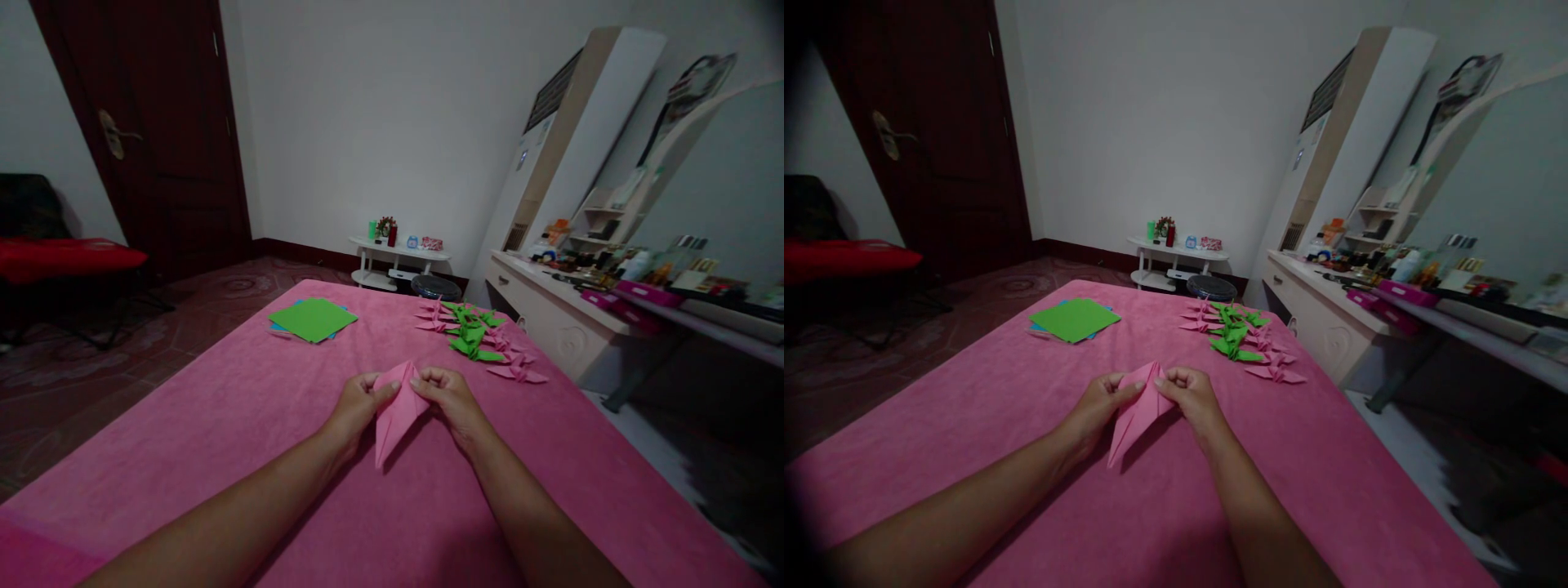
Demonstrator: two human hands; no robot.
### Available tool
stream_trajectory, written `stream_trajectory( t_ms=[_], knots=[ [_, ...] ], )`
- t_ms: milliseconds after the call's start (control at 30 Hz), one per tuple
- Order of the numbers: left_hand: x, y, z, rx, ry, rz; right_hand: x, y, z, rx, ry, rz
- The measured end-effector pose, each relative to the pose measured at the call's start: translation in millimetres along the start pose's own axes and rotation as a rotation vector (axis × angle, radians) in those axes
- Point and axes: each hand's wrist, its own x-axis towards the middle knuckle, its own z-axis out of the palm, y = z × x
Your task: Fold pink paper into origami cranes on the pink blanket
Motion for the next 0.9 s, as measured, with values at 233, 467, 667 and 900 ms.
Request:
stream_trajectory(
  t_ms=[233, 467, 667, 900],
  knots=[
    [-4.7, 3.2, -4.1, -0.008, -0.027, 0.012, -2.6, -1.5, 4.5, -0.062, -0.024, -0.077],
    [-7.5, 1.8, -5.1, 0.016, -0.047, 0.001, -7.2, -7.0, 8.9, -0.149, -0.028, -0.146],
    [-6.4, 0.9, -9.8, 0.043, -0.100, -0.027, -5.2, -4.2, 3.4, -0.102, -0.082, -0.132],
    [-8.7, 2.8, -9.1, 0.072, -0.139, -0.054, -5.9, -4.4, 3.7, -0.075, -0.081, -0.094]
  ],
)
